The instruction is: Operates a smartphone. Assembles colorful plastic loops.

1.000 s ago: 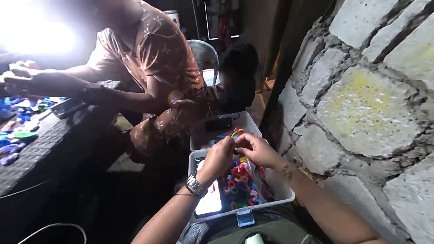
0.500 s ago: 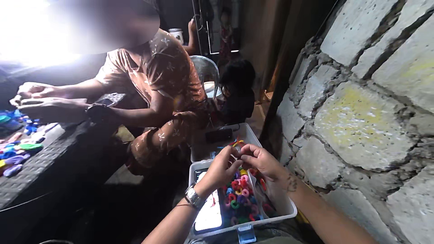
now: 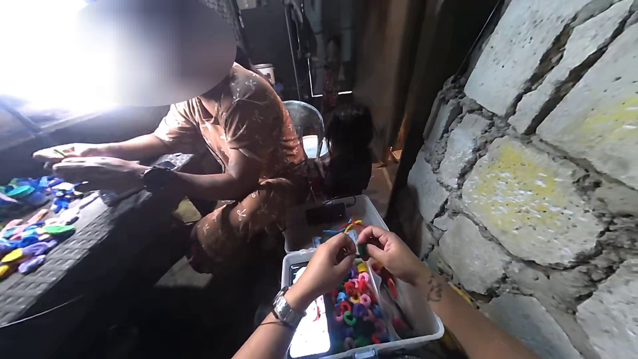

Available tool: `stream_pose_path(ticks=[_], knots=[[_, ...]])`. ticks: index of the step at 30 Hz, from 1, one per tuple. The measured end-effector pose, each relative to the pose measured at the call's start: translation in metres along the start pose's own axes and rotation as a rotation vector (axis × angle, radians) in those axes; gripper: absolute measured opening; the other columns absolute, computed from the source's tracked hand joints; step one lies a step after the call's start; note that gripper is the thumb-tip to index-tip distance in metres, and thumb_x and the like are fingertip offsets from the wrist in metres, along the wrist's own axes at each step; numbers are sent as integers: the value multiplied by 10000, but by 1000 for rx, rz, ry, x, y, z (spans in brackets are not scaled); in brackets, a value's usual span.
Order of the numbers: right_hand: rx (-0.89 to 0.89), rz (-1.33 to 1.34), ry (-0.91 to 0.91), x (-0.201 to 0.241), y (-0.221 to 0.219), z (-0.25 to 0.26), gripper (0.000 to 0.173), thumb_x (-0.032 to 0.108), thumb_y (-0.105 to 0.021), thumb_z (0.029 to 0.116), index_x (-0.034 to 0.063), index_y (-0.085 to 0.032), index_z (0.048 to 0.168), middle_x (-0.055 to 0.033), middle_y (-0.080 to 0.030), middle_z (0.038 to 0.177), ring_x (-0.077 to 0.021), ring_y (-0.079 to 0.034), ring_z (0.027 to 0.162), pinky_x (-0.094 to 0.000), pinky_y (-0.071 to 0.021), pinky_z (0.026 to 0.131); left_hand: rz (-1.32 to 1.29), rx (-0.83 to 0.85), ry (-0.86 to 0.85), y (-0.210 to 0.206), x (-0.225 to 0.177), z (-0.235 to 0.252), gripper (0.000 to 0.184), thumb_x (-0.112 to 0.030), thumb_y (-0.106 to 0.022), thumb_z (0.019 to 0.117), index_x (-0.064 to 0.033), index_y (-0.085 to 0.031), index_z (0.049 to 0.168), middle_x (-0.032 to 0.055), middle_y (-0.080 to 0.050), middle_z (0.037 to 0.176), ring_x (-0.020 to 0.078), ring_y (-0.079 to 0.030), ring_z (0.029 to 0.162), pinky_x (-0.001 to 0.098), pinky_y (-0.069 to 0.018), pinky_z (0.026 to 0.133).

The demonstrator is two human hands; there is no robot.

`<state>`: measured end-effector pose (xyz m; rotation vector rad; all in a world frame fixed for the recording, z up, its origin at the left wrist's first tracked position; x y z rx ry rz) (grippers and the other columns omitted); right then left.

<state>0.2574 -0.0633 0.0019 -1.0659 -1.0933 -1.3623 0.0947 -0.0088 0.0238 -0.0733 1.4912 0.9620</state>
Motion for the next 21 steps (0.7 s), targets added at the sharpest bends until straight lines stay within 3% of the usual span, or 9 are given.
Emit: stream_pose_path(ticks=[2,7,11,13,15,17,18,21], knots=[[-16,43,6,1,0,-1,166,-24,-535,930,15,-633,1058,-15,-678,970,-84,-681,820,-275,-602,776,-11,-20,-9,-1,0,0,198,-24,-531,951,13,-614,1127,68,-614,917,81,-581,733,250,-516,689],[-51,164,-40,3,0,-1,139,-23,-544,966,13,-616,1078,-27,-681,966,-106,-696,801,-287,-618,770,176,-112,-128,-8,-4,-7,342,-67,-663,930,-18,-644,1268,168,-634,1217,182,-672,937,300,-578,777],[-80,144,-97,5,-3,-2,134,-7,-580,964,11,-663,1068,-37,-695,966,-109,-692,809,-285,-611,766,341,-248,-255,-8,4,-10,160,-148,-681,958,-28,-730,1052,136,-693,1090,189,-702,923,328,-598,812],[-77,143,-77,7,-4,-4,128,24,-588,977,29,-673,1072,-17,-688,937,-87,-666,752,-260,-593,712,326,-227,-226,-5,6,-11,179,-172,-626,996,-31,-736,998,119,-670,1150,172,-673,1014,338,-575,891],[-48,233,-36,8,-2,-6,136,46,-551,995,60,-660,1075,19,-655,880,-62,-608,670,-238,-559,647,342,-284,-202,1,4,-11,236,-192,-573,1011,-44,-739,935,102,-668,1160,176,-658,1029,370,-556,900],[6,248,29,9,-2,-9,154,50,-534,990,92,-667,1053,63,-655,848,-30,-601,653,-216,-553,631,257,-346,-149,10,2,-12,288,-190,-537,1016,-36,-742,885,100,-669,1158,179,-641,1055,390,-529,930],[33,190,62,10,-2,-9,154,46,-535,990,83,-672,1049,66,-663,863,-20,-610,682,-210,-553,654,149,-352,-119,15,0,-11,303,-178,-519,1015,-29,-740,871,89,-654,1160,146,-619,1062,353,-511,940],[82,-186,148,8,-5,-8,164,104,-593,984,10,-717,1036,-9,-670,984,-1,-613,841,-170,-530,772,-390,-330,-118,26,5,-10,290,-160,-486,1003,-52,-721,870,2,-653,1111,29,-612,917,221,-526,814]])
Point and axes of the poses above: each hand's wrist, its own z-axis towards the middle knuckle, its own y-axis out of the back of the hand, x = y × z, the point moved 4 cm from there along z, towards the middle knuckle
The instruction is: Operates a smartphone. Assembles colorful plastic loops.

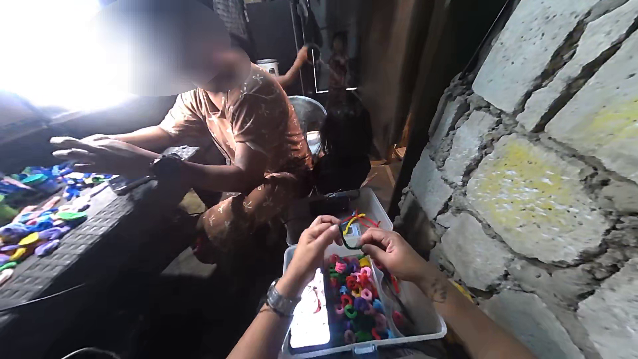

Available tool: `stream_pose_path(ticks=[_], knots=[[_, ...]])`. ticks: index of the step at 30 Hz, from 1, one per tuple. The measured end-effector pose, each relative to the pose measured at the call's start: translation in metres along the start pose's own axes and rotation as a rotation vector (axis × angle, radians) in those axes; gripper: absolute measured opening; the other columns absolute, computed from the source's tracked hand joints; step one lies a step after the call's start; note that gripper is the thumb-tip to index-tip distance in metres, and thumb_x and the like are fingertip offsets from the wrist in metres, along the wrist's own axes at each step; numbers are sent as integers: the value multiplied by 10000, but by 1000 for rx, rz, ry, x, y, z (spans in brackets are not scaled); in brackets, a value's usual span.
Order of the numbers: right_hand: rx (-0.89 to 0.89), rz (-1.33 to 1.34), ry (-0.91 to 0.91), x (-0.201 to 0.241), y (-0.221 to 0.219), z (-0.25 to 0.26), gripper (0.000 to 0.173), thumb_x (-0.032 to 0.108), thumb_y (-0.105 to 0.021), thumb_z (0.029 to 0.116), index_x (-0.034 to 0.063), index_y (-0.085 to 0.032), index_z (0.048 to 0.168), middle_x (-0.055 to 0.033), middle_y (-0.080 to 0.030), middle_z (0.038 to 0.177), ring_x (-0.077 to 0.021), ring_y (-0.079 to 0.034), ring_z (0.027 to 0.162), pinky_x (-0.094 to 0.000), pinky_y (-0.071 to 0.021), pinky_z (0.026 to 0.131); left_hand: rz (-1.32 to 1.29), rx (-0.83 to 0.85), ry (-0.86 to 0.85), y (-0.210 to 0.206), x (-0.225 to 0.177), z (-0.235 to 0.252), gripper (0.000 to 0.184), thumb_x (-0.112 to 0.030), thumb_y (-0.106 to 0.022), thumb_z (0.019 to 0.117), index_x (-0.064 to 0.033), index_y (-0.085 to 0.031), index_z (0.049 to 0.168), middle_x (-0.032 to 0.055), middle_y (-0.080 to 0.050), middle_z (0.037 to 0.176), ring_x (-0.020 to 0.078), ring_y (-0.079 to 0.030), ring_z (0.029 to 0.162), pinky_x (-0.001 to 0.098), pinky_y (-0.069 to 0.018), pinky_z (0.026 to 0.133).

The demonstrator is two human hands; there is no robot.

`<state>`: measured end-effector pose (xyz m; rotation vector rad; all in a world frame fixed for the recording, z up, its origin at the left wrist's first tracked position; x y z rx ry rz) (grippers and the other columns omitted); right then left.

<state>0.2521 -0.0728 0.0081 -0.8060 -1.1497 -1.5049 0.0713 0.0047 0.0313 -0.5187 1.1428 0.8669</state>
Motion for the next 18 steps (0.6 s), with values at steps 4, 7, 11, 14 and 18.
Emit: stream_pose_path(ticks=[4,7,11,14,18], knots=[[14,-165,147,-1,-1,2,186,163,-649,964,-9,-721,967,-91,-674,1094,-33,-619,939,-178,-525,822,-503,16,129,6,3,3,229,-293,-596,1004,-137,-759,962,-20,-728,966,54,-666,848,225,-555,783],[100,-158,259,5,-6,-2,172,120,-642,952,-44,-692,932,-157,-677,1205,-107,-631,1131,-246,-516,969,-557,-50,173,3,1,0,255,-216,-529,1037,-140,-750,936,-39,-702,837,38,-637,742,216,-546,739],[190,-208,312,6,-14,-8,133,79,-591,967,-37,-656,951,-152,-693,1052,-130,-656,1027,-252,-527,920,-144,-67,42,1,1,-1,255,-146,-538,1012,-25,-762,1015,57,-619,1335,71,-604,1138,241,-529,895],[270,-242,277,8,-17,-10,125,60,-532,994,-31,-617,983,-152,-650,973,-160,-639,911,-280,-530,829,209,-70,-38,0,-3,-3,275,-120,-522,1017,7,-751,1102,116,-663,1304,104,-630,1180,275,-530,972],[64,-79,271,10,-13,-10,139,73,-518,1020,-44,-591,1039,-85,-622,949,-40,-600,821,-191,-522,750,498,-50,-73,4,-3,-3,243,-19,-549,962,-5,-739,1114,122,-684,1171,72,-665,986,206,-552,863]])
Point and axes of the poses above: each hand's wrist, its own z-axis towards the middle knuckle, its own y-axis out of the back of the hand, x = y × z, the point moved 4 cm from there along z, towards the middle knuckle
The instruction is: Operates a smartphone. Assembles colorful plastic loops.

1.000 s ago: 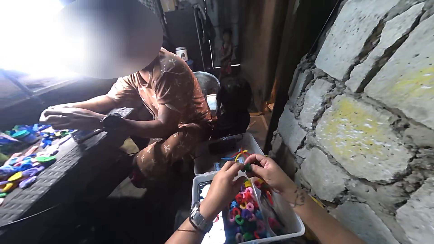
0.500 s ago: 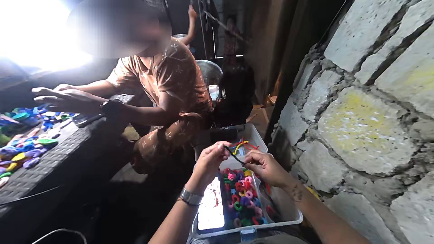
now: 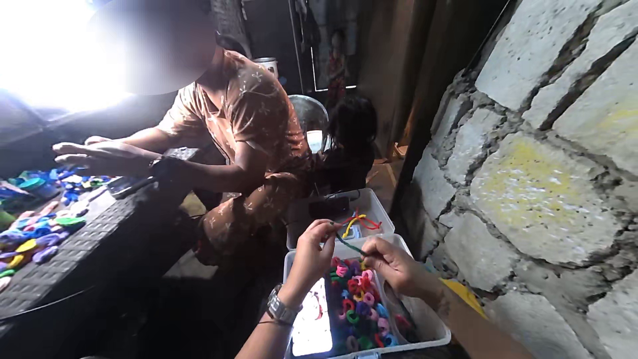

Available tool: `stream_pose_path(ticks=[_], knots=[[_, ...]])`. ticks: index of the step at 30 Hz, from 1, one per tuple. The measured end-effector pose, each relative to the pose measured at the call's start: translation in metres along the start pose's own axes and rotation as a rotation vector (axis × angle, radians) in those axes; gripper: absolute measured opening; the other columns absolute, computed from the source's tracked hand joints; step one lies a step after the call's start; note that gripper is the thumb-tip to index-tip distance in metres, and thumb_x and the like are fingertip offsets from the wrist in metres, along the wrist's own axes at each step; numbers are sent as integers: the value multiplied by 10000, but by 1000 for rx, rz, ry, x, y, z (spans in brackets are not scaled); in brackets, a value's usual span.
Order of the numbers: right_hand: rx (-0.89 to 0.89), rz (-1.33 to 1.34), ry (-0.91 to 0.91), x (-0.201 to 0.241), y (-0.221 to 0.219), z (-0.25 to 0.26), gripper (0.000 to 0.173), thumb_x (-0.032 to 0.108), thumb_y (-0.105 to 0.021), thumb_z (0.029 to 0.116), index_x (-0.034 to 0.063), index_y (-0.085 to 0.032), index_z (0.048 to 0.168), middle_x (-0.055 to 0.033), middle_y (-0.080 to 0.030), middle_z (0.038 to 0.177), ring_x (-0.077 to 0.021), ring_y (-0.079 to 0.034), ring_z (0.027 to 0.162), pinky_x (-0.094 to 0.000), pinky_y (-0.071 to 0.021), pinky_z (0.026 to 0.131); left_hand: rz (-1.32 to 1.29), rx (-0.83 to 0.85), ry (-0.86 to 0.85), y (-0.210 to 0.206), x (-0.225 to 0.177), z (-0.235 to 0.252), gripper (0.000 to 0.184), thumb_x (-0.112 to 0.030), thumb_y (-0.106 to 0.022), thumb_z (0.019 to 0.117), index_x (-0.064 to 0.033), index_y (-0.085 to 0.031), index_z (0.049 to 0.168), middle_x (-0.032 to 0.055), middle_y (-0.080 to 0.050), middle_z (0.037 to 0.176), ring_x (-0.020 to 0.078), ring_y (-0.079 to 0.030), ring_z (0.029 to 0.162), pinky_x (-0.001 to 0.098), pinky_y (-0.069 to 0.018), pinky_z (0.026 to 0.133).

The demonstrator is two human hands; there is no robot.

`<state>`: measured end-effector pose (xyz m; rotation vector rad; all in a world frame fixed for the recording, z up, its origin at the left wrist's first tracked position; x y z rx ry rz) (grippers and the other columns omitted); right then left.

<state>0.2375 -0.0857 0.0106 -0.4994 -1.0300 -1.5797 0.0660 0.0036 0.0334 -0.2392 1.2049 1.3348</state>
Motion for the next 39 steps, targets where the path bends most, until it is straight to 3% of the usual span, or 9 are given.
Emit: stream_pose_path(ticks=[4,8,11,15,19,28,32,35,39], knots=[[-347,154,-197,-7,9,1,144,68,-474,1022,-10,-567,1099,-20,-655,961,-80,-689,841,-291,-616,789,153,43,-73,-5,-1,-3,184,-37,-629,941,-5,-743,1082,134,-701,1094,123,-685,943,236,-564,851],[-447,295,-359,-12,14,0,136,1,-497,1005,-1,-590,1104,-30,-698,920,-124,-721,802,-310,-636,771,265,-113,-209,-1,-5,-5,128,-64,-621,954,-24,-734,998,87,-699,961,121,-679,856,257,-575,802],[-427,203,-432,-14,14,1,185,-11,-515,976,-11,-667,1082,-21,-691,896,-75,-690,755,-256,-615,744,333,-212,-271,4,-8,-5,116,-82,-603,952,-22,-702,961,91,-665,917,181,-658,872,327,-556,819],[-371,-11,-429,-15,15,0,224,31,-530,961,4,-720,1077,-72,-689,1025,-53,-676,809,-207,-586,760,307,-238,-349,9,-13,-8,134,-121,-605,958,-58,-705,896,104,-692,1119,210,-623,1130,361,-476,1011],[-401,-59,-434,-17,17,0,211,47,-531,1007,3,-690,1140,-58,-696,984,-47,-677,787,-208,-586,762,259,-218,-321,9,-16,-12,141,-184,-621,958,-99,-715,896,8,-673,891,98,-637,861,319,-514,826],[-321,-453,-152,-14,42,-5,188,80,-550,964,54,-736,969,-60,-692,936,-150,-651,927,-313,-536,859,241,-158,-111,18,-2,-7,343,-305,-667,952,-57,-677,714,-16,-563,688,20,-541,645,181,-454,612],[-73,-367,39,13,51,-10,181,158,-563,979,76,-717,930,-6,-628,865,-42,-591,878,-163,-487,820,236,-99,-39,16,1,-1,349,-282,-639,977,-33,-688,737,18,-586,704,71,-577,674,242,-487,651],[-19,-326,117,36,66,-5,207,203,-544,1010,65,-686,949,2,-610,880,0,-576,864,-142,-487,796,87,-28,-169,18,-10,1,358,-232,-609,996,1,-665,730,22,-571,705,37,-558,694,202,-479,679],[-104,-529,-64,24,84,28,174,47,-562,958,4,-730,951,-87,-660,879,-157,-635,798,-365,-545,730,-123,57,-355,15,-17,-6,441,-303,-561,1038,-38,-580,687,-37,-492,683,-15,-490,700,158,-418,674]])
Point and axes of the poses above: each hand's wrist, its own z-axis towards the middle knuckle, its own y-axis out of the back of the hand, x = y × z, the point moved 4 cm from there along z, towards the middle knuckle
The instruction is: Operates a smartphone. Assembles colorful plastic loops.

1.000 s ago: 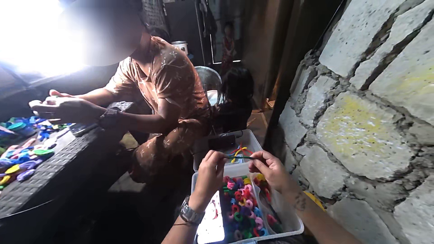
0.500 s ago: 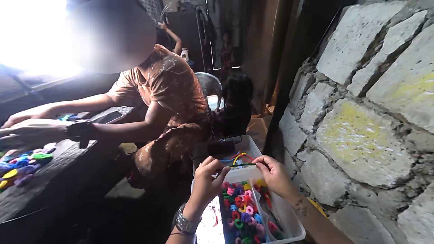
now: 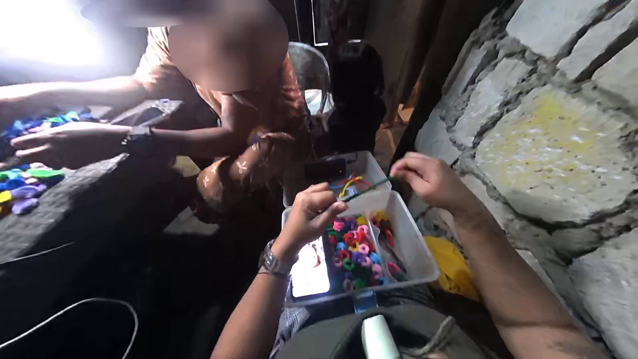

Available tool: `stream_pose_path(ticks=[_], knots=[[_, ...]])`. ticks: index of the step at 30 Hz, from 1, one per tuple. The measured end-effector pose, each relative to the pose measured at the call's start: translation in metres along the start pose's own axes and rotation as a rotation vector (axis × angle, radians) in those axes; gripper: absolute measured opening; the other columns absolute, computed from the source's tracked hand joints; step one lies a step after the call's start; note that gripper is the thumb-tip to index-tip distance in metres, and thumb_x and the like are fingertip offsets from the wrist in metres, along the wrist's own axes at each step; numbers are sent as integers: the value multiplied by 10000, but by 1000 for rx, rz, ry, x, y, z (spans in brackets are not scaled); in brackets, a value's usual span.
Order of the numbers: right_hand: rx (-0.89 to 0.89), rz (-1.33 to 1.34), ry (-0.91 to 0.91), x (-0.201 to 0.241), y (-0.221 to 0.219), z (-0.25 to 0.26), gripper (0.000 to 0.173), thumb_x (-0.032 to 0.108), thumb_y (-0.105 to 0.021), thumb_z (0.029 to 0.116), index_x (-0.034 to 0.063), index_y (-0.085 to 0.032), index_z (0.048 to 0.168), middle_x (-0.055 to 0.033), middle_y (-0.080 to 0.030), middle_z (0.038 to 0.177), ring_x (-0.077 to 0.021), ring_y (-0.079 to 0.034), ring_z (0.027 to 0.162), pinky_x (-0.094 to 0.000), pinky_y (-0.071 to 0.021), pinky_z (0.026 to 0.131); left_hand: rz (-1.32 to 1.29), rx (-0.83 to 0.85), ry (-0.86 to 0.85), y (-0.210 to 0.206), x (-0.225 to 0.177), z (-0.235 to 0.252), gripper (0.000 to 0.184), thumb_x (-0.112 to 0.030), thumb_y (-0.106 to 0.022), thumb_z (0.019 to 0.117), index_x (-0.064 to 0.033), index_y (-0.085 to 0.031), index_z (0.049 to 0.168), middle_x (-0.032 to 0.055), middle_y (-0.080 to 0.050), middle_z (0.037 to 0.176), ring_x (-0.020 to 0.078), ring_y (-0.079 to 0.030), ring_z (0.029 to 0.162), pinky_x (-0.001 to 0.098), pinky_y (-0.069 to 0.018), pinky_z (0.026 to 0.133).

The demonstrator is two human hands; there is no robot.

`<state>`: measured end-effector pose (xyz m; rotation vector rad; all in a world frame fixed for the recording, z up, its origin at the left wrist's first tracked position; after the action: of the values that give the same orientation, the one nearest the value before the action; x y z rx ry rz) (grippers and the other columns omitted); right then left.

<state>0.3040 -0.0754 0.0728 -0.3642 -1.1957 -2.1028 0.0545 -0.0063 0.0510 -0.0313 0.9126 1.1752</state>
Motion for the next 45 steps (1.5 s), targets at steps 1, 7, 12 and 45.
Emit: stream_pose_path(ticks=[1,7,12,45], knots=[[11,-13,-19,-2,-5,10,158,41,-579,967,10,-734,961,-89,-661,882,-171,-635,799,-375,-544,735,2,-72,14,1,2,0,432,-289,-567,1030,-45,-579,674,-45,-494,686,-25,-492,691,143,-425,649],[102,-108,-62,-27,-51,51,144,41,-616,981,34,-757,1009,-158,-708,973,-310,-685,894,-530,-545,815,61,-577,303,21,26,-6,420,-251,-533,1049,-154,-494,642,-99,-423,633,-16,-408,554,158,-363,524],[404,-354,-297,-63,-96,51,227,117,-583,1018,34,-737,1161,-243,-669,1155,-457,-605,1145,-682,-434,966,-35,-483,364,10,28,-4,388,-215,-552,1033,-155,-505,652,-92,-436,648,-5,-418,565,163,-375,546],[271,1135,-198,12,-91,-5,83,235,-599,972,206,-676,969,89,-681,848,-24,-643,749,-237,-555,714,-187,-108,379,-13,18,1,214,-169,-491,1044,-14,-634,1007,-38,-633,806,15,-628,714,222,-565,702]])
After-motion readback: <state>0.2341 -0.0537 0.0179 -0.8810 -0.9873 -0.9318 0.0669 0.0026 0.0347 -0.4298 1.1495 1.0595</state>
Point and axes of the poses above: each hand's wrist, its own z-axis towards the middle knuckle, its own y-axis out of the back of the hand, x = y × z, the point moved 4 cm from there along z, towards the middle knuckle
